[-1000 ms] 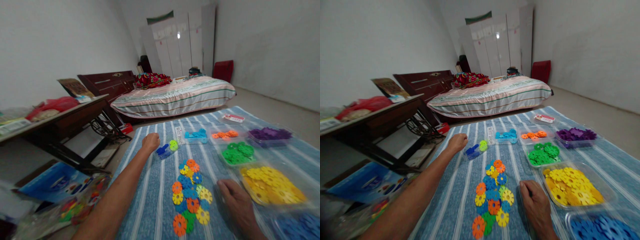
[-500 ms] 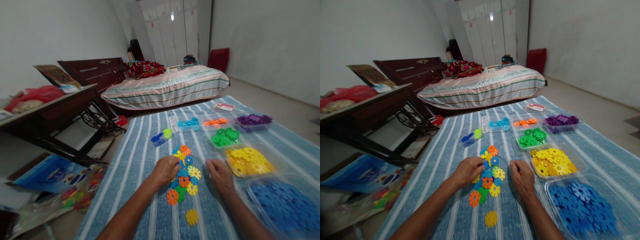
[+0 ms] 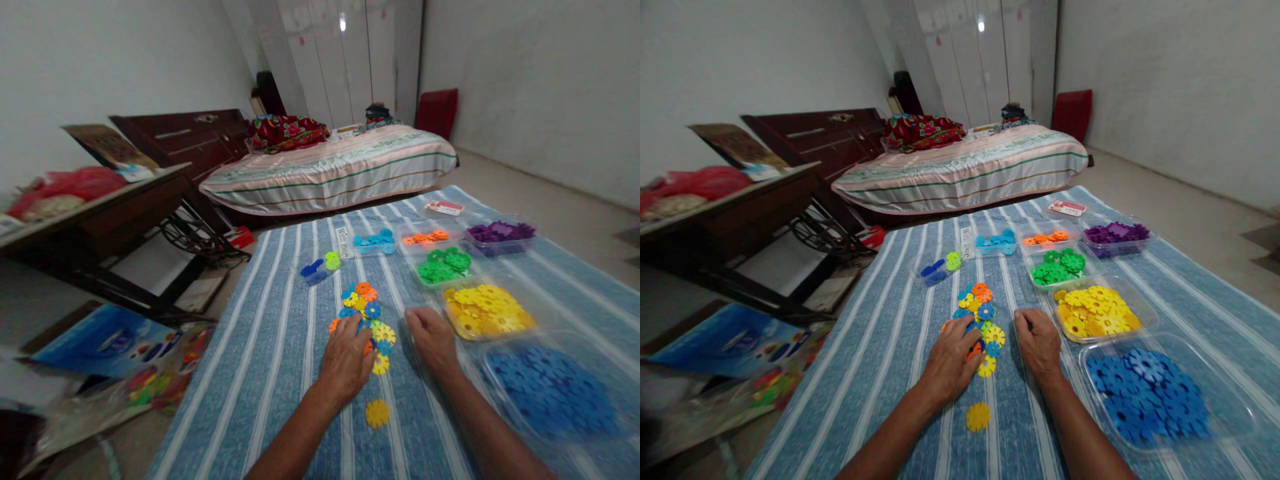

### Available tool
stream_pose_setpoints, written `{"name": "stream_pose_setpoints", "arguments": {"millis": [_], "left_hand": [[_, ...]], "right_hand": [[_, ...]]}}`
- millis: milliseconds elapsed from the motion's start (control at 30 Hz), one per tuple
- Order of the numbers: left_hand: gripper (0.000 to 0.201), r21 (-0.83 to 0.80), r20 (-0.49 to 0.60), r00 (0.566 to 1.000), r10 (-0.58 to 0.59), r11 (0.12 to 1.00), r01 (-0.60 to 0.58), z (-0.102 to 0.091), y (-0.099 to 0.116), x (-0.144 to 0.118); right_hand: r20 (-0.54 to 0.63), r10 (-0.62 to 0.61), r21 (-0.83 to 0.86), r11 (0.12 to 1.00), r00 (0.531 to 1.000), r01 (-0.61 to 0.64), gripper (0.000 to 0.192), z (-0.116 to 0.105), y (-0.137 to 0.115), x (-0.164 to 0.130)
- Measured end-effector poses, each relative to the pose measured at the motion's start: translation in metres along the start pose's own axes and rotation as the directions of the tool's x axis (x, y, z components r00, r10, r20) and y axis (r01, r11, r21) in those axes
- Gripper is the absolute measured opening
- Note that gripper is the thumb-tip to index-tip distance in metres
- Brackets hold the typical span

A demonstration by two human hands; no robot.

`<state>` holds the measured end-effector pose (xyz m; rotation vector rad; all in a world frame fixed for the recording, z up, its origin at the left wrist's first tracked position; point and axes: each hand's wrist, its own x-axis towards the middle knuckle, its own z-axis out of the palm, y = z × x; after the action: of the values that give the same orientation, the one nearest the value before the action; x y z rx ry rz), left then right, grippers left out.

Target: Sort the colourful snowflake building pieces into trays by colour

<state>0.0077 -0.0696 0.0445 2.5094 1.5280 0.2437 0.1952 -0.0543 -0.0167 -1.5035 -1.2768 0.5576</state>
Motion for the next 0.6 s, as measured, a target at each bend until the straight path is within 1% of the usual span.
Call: {"name": "stream_pose_setpoints", "arguments": {"millis": [100,367,500,600], "left_hand": [[0.028,0.003,-0.042,0.999,0.013,1.0,-0.013,0.003,-0.005,-0.004],[0.028,-0.052,-0.146,0.989,0.016,0.998,-0.024,0.008,-0.015,-0.014],[0.031,-0.038,-0.179,0.984,0.001,0.999,-0.008,0.009,-0.012,-0.014],[0.023,-0.036,-0.192,0.981,0.001,0.999,-0.008,0.011,-0.005,-0.01]], "right_hand": [[-0.009,-0.012,-0.001,1.0,1.0,0.012,0.034,0.001,0.002,0.0],[-0.019,-0.022,-0.006,1.0,1.0,0.022,0.034,0.001,0.002,0.0],[-0.019,-0.027,-0.012,1.0,0.999,0.026,0.034,0.002,0.003,0.0],[-0.015,-0.022,-0.015,1.0,1.0,0.021,0.034,0.002,0.003,0.0]]}}
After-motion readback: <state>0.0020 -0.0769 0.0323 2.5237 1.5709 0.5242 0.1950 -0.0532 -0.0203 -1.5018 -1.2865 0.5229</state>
